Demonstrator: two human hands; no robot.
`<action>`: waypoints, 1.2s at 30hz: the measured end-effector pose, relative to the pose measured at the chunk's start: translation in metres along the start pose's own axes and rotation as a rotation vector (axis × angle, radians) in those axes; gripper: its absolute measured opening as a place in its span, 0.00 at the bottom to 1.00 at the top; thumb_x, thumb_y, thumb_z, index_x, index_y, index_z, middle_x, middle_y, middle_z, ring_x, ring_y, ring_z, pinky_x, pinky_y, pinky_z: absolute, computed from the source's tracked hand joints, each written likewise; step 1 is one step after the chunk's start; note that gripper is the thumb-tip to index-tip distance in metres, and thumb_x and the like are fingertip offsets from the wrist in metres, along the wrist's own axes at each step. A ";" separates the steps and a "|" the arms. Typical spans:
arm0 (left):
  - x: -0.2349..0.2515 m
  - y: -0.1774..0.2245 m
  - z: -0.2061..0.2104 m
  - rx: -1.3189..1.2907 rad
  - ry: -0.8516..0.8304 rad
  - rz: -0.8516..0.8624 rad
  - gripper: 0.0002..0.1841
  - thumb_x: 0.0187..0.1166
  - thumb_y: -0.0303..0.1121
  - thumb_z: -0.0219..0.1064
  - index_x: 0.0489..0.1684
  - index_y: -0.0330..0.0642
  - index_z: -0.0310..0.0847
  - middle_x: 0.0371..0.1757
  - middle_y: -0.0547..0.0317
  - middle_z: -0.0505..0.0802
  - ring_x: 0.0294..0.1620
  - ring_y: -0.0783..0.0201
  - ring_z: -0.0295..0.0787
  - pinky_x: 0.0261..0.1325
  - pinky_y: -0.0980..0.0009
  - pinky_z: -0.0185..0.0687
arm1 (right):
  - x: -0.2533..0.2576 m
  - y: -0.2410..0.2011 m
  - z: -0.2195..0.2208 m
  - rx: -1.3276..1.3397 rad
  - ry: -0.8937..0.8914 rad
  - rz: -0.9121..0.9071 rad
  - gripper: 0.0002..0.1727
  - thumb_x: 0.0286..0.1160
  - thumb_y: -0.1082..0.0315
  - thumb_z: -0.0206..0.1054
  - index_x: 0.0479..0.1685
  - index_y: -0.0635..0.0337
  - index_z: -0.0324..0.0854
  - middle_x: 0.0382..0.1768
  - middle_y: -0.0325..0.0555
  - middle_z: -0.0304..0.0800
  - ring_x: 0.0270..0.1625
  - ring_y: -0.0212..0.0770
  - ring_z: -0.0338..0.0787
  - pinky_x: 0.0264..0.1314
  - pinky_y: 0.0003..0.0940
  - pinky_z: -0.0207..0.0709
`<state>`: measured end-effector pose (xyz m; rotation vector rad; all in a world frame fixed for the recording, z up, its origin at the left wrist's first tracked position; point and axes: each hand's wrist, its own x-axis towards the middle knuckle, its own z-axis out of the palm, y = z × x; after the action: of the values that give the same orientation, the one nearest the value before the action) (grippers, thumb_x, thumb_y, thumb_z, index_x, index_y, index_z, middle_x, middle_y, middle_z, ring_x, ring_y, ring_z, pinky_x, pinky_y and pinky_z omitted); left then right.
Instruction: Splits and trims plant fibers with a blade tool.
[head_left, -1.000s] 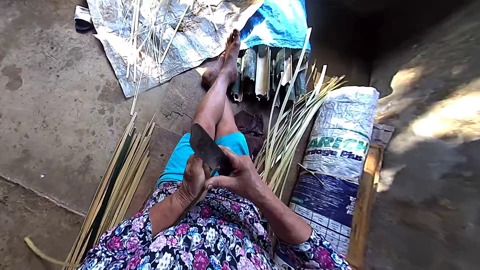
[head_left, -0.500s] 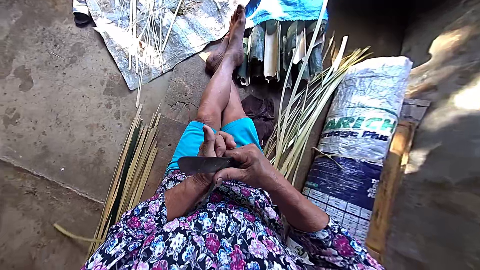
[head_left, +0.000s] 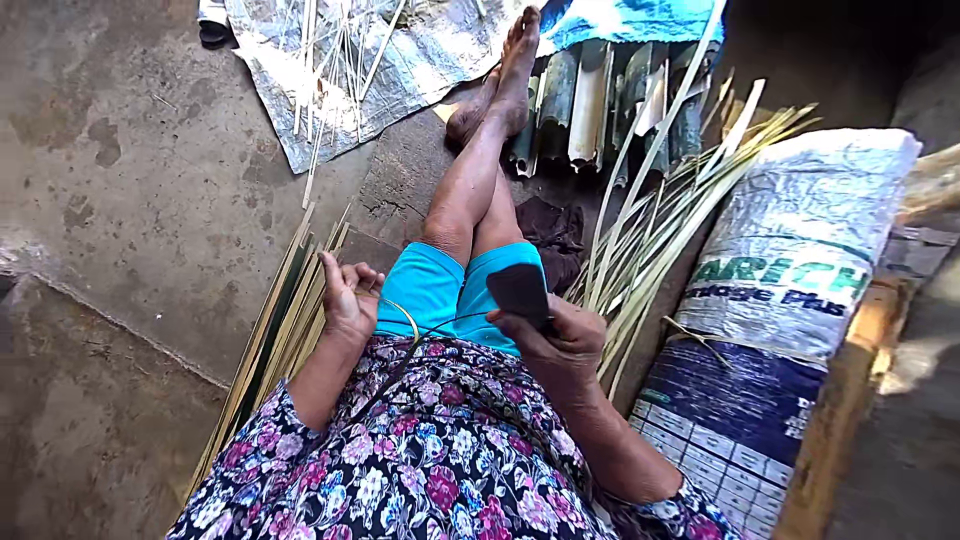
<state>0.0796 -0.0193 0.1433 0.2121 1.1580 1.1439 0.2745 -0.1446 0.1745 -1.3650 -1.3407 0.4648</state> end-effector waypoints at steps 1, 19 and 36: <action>0.002 0.001 0.000 -0.035 0.017 -0.010 0.37 0.89 0.66 0.31 0.09 0.55 0.63 0.13 0.67 0.79 0.23 0.65 0.85 0.43 0.62 0.88 | 0.003 0.002 0.001 -0.017 0.017 0.000 0.20 0.74 0.55 0.76 0.22 0.61 0.82 0.21 0.36 0.85 0.27 0.21 0.83 0.33 0.19 0.79; -0.053 -0.006 0.050 0.036 -0.450 -0.019 0.30 0.95 0.48 0.32 0.24 0.52 0.74 0.38 0.62 0.91 0.44 0.65 0.89 0.55 0.65 0.84 | 0.052 -0.004 0.011 0.075 -0.119 0.145 0.19 0.58 0.45 0.80 0.19 0.50 0.88 0.18 0.24 0.86 0.21 0.15 0.79 0.24 0.17 0.75; -0.036 -0.014 0.050 0.024 -0.212 -0.137 0.27 0.95 0.52 0.34 0.26 0.53 0.71 0.33 0.65 0.91 0.34 0.67 0.89 0.42 0.70 0.85 | 0.008 -0.009 0.036 -0.031 -0.421 0.174 0.27 0.67 0.39 0.76 0.19 0.55 0.86 0.19 0.34 0.84 0.24 0.26 0.79 0.30 0.32 0.73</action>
<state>0.1299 -0.0345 0.1778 0.2618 0.9837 0.9629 0.2417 -0.1251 0.1744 -1.4679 -1.5750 0.8904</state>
